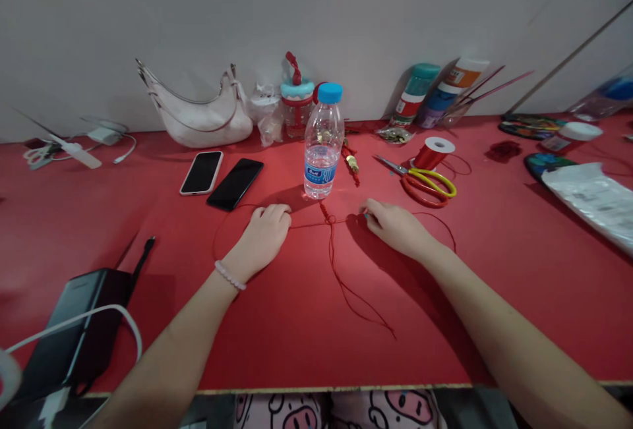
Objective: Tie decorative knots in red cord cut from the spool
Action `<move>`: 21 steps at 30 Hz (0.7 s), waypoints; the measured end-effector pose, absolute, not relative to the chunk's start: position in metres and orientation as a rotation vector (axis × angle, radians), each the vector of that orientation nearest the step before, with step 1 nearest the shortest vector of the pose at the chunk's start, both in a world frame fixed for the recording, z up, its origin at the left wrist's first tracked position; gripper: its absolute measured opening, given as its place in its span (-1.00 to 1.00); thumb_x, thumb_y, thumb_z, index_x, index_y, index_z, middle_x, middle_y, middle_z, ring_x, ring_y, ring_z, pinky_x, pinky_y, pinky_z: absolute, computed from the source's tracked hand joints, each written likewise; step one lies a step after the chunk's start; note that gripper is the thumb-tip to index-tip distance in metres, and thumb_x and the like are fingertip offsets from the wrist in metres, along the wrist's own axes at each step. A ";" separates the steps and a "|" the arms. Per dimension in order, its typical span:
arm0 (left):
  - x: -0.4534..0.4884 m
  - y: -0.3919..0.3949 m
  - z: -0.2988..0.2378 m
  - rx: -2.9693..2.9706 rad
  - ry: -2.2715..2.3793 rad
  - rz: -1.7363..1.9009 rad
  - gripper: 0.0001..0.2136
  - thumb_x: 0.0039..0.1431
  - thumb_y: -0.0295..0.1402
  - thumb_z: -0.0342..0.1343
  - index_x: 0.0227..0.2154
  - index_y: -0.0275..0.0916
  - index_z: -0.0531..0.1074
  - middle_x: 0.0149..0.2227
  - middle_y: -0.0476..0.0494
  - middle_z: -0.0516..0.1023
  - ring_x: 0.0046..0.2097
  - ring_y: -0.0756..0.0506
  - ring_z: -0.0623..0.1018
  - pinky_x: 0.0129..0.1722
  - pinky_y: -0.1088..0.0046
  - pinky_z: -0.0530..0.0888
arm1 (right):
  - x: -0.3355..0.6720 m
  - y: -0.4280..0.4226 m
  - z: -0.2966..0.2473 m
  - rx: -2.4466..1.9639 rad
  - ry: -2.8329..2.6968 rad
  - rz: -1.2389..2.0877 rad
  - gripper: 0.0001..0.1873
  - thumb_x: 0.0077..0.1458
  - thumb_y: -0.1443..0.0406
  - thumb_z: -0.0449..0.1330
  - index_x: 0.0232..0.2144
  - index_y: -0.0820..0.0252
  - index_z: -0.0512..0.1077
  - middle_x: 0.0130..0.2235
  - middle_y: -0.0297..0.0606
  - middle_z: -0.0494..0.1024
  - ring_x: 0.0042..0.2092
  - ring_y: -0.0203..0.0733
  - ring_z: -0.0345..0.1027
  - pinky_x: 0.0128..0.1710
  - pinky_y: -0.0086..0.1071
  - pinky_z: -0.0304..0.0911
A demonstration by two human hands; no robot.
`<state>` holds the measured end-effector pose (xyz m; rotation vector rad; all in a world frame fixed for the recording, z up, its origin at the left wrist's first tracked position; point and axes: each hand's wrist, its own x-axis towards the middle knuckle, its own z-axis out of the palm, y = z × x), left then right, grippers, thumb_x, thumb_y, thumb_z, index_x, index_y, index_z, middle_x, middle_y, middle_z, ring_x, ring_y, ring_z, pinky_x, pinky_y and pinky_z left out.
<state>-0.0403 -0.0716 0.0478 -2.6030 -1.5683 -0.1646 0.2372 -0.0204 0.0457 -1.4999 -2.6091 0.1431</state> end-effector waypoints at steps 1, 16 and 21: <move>-0.042 -0.072 0.048 -2.574 -1.585 -0.140 -0.75 0.22 -0.56 -0.20 -0.22 -0.37 0.38 0.01 -0.36 0.39 0.00 -0.23 0.38 -0.10 0.17 0.31 | 0.238 -0.020 0.046 -1.508 -2.615 0.149 -0.78 0.11 0.40 -0.06 -0.22 0.18 0.33 -0.31 -0.17 0.53 -0.35 -0.17 0.36 -0.40 -0.41 0.07; -0.053 -0.075 0.045 -2.394 -1.599 -0.020 -0.74 0.12 -0.62 -0.17 -0.22 -0.43 0.39 0.02 -0.44 0.36 0.04 -0.28 0.35 -0.06 0.13 0.30 | 0.237 -0.020 0.055 -1.668 -2.627 0.060 -0.78 0.03 0.39 -0.02 -0.33 0.15 0.41 -0.37 -0.23 0.55 -0.42 -0.20 0.33 -0.49 -0.42 -0.06; -0.056 -0.075 0.044 -2.399 -1.604 -0.031 -0.74 0.13 -0.61 -0.17 -0.22 -0.43 0.40 0.00 -0.46 0.37 0.03 -0.29 0.35 -0.05 0.10 0.29 | 0.238 -0.021 0.054 -1.691 -2.608 0.048 -0.76 0.03 0.39 -0.02 -0.31 0.14 0.42 -0.38 -0.24 0.55 -0.42 -0.20 0.33 -0.49 -0.42 -0.06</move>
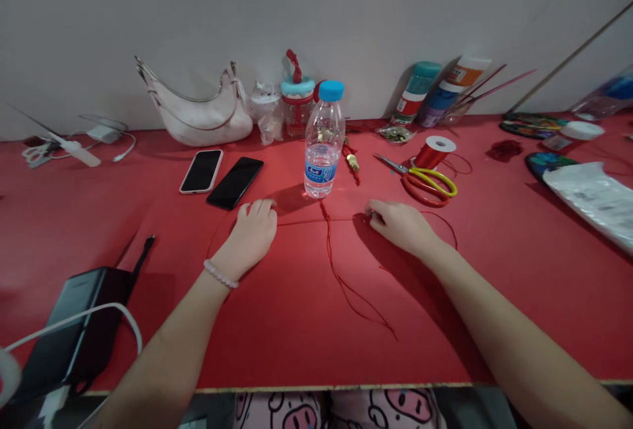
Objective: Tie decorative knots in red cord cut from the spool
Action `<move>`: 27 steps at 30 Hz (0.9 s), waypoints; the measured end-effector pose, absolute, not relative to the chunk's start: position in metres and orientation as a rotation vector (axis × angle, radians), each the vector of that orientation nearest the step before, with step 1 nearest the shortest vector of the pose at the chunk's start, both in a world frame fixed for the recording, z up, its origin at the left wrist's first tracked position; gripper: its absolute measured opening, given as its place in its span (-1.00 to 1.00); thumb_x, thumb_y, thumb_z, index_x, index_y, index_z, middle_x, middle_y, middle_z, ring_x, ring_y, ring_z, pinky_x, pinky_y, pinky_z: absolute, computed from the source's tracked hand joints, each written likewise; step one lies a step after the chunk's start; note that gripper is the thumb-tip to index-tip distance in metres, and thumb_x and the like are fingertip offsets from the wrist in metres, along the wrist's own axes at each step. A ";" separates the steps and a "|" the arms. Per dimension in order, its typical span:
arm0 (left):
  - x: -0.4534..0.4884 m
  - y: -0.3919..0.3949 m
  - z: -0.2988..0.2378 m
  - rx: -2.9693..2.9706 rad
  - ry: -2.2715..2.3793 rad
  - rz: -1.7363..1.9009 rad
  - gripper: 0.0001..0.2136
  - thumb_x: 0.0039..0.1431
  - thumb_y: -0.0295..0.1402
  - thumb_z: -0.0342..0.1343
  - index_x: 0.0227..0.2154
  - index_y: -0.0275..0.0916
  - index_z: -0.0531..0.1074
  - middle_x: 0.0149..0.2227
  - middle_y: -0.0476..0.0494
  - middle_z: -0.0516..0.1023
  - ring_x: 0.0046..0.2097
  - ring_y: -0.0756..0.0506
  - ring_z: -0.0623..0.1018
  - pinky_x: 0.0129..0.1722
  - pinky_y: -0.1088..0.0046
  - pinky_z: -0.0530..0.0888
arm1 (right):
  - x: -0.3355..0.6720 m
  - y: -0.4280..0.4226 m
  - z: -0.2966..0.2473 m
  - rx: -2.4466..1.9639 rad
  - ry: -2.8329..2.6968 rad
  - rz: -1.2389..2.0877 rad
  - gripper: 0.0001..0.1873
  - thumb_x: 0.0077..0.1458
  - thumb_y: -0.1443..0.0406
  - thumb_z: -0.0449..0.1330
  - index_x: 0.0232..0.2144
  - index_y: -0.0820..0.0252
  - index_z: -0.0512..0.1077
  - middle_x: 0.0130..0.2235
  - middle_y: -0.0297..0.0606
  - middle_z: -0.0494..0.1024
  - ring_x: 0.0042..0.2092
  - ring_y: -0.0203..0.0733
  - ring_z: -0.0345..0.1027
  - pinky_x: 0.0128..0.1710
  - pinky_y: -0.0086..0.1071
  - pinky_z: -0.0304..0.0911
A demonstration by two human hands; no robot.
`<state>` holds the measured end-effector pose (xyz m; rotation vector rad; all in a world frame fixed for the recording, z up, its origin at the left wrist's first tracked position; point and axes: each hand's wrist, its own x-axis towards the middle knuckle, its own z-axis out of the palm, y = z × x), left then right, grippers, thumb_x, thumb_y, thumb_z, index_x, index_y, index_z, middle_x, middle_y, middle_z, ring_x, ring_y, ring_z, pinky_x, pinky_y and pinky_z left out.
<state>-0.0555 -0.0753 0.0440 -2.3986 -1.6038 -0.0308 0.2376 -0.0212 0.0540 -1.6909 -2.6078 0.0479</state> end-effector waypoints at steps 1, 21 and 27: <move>-0.056 -0.075 0.044 -2.402 -1.607 -0.036 -0.74 0.13 -0.61 -0.17 -0.23 -0.43 0.40 0.00 -0.47 0.37 0.03 -0.29 0.35 -0.06 0.09 0.29 | 0.238 -0.021 0.054 -1.692 -2.600 0.048 -0.76 0.03 0.40 -0.02 -0.31 0.14 0.42 -0.38 -0.24 0.55 -0.42 -0.20 0.34 -0.49 -0.41 -0.05; -0.023 -0.072 0.045 -2.691 -1.606 -0.251 -0.58 0.22 -0.50 -0.20 0.15 -0.29 0.18 0.17 -0.24 0.29 0.15 -0.15 0.29 0.03 0.23 0.27 | 0.194 -0.046 0.036 -0.930 -2.717 0.094 -0.57 0.22 0.27 -0.04 0.11 0.22 0.28 0.11 -0.08 0.38 0.15 -0.04 0.16 0.08 -0.09 0.11; -0.015 -0.069 0.039 -2.793 -1.450 -0.127 -0.58 0.26 -0.45 -0.20 0.18 -0.24 0.13 0.23 -0.15 0.22 0.21 -0.11 0.20 0.11 0.21 0.17 | 0.197 -0.042 0.038 -0.892 -2.743 0.103 -0.59 0.20 0.35 -0.04 0.08 0.25 0.32 0.10 -0.08 0.38 0.14 -0.07 0.18 0.12 -0.08 0.05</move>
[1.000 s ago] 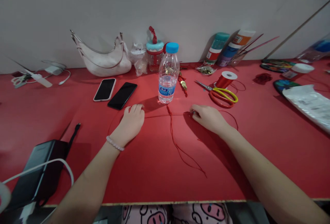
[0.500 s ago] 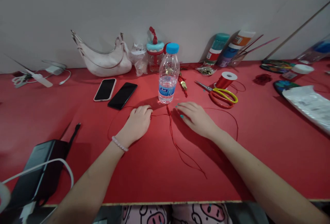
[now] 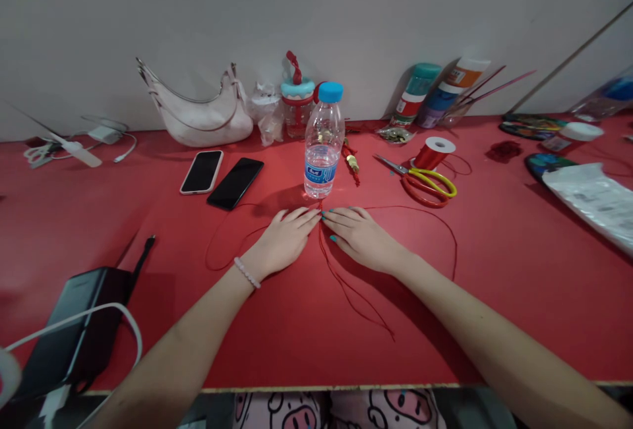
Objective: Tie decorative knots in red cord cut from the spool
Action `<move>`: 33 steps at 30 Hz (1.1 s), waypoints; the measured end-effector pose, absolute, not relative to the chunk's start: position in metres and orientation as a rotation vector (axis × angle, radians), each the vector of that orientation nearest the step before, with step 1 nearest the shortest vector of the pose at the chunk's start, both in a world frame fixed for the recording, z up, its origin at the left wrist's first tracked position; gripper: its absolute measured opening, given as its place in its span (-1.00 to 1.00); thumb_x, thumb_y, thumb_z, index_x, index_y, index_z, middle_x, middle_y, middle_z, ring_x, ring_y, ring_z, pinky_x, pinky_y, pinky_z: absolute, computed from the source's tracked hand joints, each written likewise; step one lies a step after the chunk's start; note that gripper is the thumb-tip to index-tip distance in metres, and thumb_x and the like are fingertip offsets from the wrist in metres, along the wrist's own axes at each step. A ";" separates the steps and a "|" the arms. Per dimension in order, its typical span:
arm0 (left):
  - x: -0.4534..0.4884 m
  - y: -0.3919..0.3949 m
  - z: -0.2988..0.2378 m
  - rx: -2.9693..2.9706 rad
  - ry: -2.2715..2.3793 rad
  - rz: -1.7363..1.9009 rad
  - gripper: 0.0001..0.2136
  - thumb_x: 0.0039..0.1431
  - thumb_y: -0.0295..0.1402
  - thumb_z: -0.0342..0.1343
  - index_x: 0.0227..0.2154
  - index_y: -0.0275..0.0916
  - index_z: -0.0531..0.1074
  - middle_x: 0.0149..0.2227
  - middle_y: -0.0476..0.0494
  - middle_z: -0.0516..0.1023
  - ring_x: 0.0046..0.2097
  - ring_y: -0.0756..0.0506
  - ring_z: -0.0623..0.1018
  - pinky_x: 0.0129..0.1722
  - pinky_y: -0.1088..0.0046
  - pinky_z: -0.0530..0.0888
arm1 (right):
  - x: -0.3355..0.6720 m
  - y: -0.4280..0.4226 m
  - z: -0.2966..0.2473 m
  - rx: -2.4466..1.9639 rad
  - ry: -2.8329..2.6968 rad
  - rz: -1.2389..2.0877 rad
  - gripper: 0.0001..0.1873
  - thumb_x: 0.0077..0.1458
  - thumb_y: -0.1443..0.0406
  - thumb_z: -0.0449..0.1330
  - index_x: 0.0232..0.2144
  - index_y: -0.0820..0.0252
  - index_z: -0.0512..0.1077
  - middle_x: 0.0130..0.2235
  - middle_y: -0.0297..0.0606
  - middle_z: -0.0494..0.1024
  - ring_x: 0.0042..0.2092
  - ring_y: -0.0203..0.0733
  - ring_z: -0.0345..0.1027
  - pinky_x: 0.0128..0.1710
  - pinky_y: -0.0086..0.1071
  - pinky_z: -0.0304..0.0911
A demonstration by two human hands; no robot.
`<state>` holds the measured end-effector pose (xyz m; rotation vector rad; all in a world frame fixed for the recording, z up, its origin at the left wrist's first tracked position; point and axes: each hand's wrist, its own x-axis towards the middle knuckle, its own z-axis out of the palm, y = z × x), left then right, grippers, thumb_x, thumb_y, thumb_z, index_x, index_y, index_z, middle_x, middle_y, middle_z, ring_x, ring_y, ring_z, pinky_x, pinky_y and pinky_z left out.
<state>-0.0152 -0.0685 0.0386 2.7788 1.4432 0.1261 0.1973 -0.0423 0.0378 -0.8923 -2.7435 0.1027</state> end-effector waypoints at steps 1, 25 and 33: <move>-0.015 -0.068 0.039 2.775 1.441 0.115 -0.58 0.27 -0.45 -0.20 0.18 -0.24 0.13 0.23 -0.13 0.22 0.21 -0.11 0.20 0.11 0.21 0.16 | 0.198 -0.042 0.039 -0.886 -2.746 0.109 -0.60 0.20 0.35 -0.04 0.07 0.25 0.33 0.10 -0.09 0.39 0.13 -0.08 0.19 0.12 -0.07 0.04; -0.011 -0.070 0.040 2.797 1.469 0.194 -0.65 0.28 -0.42 -0.18 0.09 -0.28 0.29 0.16 -0.19 0.34 0.18 -0.11 0.28 0.08 0.25 0.23 | 0.200 -0.037 0.037 -0.965 -2.721 0.064 -0.63 0.14 0.44 -0.03 -0.05 0.22 0.41 -0.13 -0.11 0.46 -0.10 -0.09 0.25 -0.10 -0.22 0.17; -0.012 -0.067 0.041 2.746 1.483 0.294 -0.70 0.28 -0.41 -0.14 0.01 -0.26 0.35 0.07 -0.19 0.42 0.07 -0.11 0.37 -0.02 0.28 0.31 | 0.198 -0.032 0.029 -1.062 -2.652 0.138 -0.76 0.15 0.44 -0.02 -0.18 0.23 0.39 -0.18 -0.13 0.45 -0.15 -0.11 0.25 -0.18 -0.27 0.14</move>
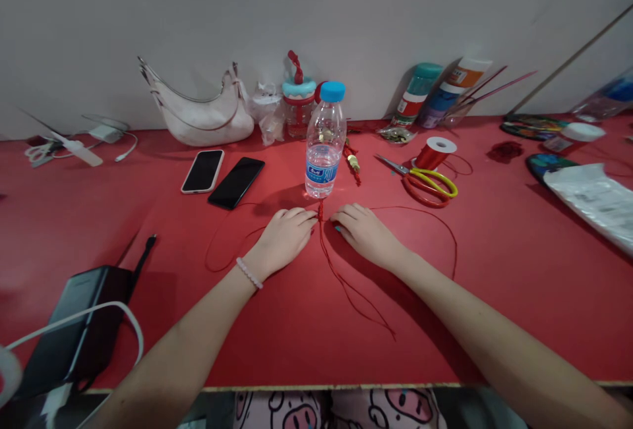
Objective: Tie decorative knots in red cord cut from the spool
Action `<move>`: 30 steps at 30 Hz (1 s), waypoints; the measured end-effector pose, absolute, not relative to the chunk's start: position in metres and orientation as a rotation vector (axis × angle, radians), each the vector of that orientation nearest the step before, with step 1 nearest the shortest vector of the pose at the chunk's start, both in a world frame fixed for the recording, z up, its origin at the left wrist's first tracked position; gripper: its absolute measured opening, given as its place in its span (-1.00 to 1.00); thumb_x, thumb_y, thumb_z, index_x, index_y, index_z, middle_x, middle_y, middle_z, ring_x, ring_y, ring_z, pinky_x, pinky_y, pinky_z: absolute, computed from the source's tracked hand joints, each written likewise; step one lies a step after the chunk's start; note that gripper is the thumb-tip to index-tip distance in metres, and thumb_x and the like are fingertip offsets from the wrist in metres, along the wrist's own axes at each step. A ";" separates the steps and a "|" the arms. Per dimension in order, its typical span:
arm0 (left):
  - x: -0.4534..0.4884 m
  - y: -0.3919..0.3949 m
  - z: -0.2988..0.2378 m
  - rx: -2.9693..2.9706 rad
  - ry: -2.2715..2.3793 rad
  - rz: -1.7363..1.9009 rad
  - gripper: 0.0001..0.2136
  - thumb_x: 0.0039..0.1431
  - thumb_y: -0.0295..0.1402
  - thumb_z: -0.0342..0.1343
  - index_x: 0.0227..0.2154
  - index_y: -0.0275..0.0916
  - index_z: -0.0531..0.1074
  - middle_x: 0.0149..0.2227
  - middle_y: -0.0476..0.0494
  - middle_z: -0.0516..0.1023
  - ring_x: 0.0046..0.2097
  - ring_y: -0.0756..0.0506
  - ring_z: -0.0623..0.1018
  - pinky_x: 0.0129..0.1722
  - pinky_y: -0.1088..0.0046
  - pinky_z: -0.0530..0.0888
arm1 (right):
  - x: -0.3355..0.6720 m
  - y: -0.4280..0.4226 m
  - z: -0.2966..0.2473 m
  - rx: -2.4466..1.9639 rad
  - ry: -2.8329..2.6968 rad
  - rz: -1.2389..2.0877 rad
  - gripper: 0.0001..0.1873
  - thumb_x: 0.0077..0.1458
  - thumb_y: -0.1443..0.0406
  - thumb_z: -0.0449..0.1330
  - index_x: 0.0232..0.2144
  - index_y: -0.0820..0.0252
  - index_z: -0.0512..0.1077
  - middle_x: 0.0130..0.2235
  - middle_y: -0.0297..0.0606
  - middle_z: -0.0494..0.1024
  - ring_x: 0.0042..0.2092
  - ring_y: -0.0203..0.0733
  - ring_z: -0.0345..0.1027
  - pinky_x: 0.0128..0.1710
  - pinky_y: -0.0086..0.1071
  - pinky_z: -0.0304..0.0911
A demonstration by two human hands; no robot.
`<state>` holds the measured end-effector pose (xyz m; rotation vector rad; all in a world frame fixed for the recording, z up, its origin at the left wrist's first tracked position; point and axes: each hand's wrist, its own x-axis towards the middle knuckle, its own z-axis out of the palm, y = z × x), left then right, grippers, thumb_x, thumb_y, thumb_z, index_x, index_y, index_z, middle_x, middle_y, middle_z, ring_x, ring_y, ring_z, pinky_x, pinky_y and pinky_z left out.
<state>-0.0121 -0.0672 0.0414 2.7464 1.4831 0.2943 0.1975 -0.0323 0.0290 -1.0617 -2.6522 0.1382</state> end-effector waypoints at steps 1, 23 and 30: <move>-0.012 -0.066 0.041 2.710 1.496 0.335 -0.72 0.28 -0.41 -0.13 -0.03 -0.26 0.37 0.04 -0.18 0.45 0.04 -0.10 0.39 -0.04 0.30 0.33 | 0.197 -0.031 0.028 -1.115 -2.620 0.159 -0.80 0.15 0.42 -0.01 -0.23 0.23 0.39 -0.21 -0.14 0.44 -0.18 -0.11 0.24 -0.21 -0.29 0.14; -0.005 -0.064 0.042 2.640 1.658 0.219 -0.77 0.29 -0.47 -0.19 -0.11 -0.31 0.34 -0.25 -0.18 0.43 -0.20 -0.13 0.45 -0.23 0.34 0.39 | 0.198 -0.032 0.027 -1.005 -2.770 -0.150 -0.57 0.18 0.46 -0.07 0.06 0.18 0.35 -0.31 -0.18 0.41 -0.23 -0.14 0.17 -0.28 -0.32 -0.05; -0.007 -0.064 0.041 2.666 1.660 0.234 -0.73 0.29 -0.47 -0.17 0.00 -0.25 0.27 -0.22 -0.14 0.44 -0.16 -0.11 0.45 -0.21 0.37 0.36 | 0.199 -0.031 0.027 -1.007 -2.778 -0.210 -0.55 0.17 0.47 -0.06 0.08 0.19 0.32 -0.32 -0.19 0.41 -0.24 -0.16 0.15 -0.29 -0.32 -0.12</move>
